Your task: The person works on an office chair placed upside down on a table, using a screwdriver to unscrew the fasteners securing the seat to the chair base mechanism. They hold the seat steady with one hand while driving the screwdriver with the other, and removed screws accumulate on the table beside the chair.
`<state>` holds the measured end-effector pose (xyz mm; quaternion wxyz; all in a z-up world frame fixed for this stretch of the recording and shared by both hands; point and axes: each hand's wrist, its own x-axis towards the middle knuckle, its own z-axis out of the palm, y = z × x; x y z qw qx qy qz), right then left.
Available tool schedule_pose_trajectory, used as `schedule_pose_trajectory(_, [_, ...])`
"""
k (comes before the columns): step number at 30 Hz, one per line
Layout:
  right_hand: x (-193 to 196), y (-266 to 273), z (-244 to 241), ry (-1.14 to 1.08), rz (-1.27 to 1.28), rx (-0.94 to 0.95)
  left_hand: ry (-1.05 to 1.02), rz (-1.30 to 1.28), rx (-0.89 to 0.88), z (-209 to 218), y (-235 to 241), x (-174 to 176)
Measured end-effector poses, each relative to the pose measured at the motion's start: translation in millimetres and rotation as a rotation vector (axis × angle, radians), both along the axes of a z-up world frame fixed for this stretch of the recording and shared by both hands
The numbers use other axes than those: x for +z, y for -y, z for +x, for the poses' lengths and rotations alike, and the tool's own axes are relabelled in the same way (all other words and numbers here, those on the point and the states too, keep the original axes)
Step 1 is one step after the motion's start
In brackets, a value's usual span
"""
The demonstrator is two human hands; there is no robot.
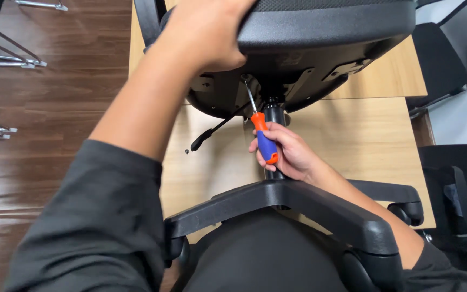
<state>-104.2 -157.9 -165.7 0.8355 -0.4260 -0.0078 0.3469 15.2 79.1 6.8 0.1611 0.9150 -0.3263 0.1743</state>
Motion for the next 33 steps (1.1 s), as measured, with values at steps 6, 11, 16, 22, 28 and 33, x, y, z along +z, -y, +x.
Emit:
schedule_pose_trajectory(6, [-4.8, -0.6, 2.4, -0.067, -0.003, -0.021, 0.233, 0.011, -0.049, 5.0, 10.1, -7.2])
schedule_pose_trajectory(11, [-5.5, -0.2, 2.0, -0.11, 0.039, -0.048, 0.203, -0.004, -0.026, 0.3, 11.1, -6.2])
schedule_pose_trajectory(16, [-8.7, 2.8, 1.6, -0.113, 0.088, -0.037, 0.198, 0.01, 0.016, 0.5, 10.4, -8.4])
schedule_pose_trajectory(22, [-11.7, 4.1, 3.3, -0.118, 0.092, -0.027, 0.195, 0.069, 0.059, 1.1, 12.6, -8.7])
schedule_pose_trajectory(28, [-14.7, 4.7, 3.4, -0.116, 0.121, -0.028, 0.181, 0.091, 0.07, 0.4, 12.6, -8.5])
schedule_pose_trajectory(33, [-15.9, 5.8, 3.9, -0.118, 0.152, -0.03, 0.224, 0.037, 0.038, 0.2, 12.2, -8.3])
